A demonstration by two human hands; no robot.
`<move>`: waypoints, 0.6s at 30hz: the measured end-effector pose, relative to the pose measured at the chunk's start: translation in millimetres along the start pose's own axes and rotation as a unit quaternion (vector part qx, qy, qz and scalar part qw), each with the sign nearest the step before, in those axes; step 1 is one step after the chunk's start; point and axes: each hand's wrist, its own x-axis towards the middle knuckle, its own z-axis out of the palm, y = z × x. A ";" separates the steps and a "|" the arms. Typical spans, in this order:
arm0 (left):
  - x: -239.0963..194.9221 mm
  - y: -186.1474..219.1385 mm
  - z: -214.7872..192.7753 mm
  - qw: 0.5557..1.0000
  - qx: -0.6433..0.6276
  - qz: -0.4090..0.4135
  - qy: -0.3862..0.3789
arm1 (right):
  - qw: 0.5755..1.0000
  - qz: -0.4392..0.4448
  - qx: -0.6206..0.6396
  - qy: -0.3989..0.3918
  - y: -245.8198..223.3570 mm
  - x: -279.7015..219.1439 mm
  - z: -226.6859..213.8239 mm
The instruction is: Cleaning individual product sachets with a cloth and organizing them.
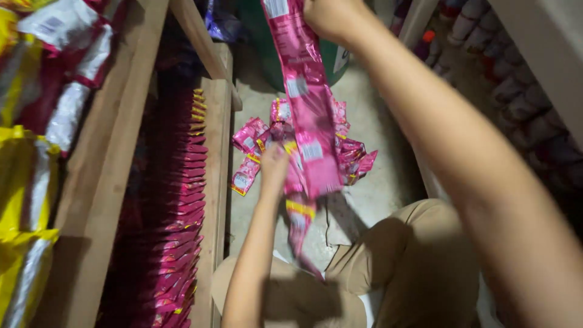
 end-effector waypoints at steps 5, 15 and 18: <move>49.9 -10.0 -20.8 0.985 -0.083 -0.132 0.074 | 0.974 -0.168 0.066 0.136 7.2 -51.7 40.2; -80.6 -199.1 -39.0 0.846 0.422 -0.309 -0.105 | 0.861 -0.030 -0.038 -0.506 38.6 -334.6 259.7; -99.8 -106.6 17.8 0.808 0.443 -0.372 -0.109 | 0.837 0.095 -0.039 -0.538 -11.2 -352.7 239.4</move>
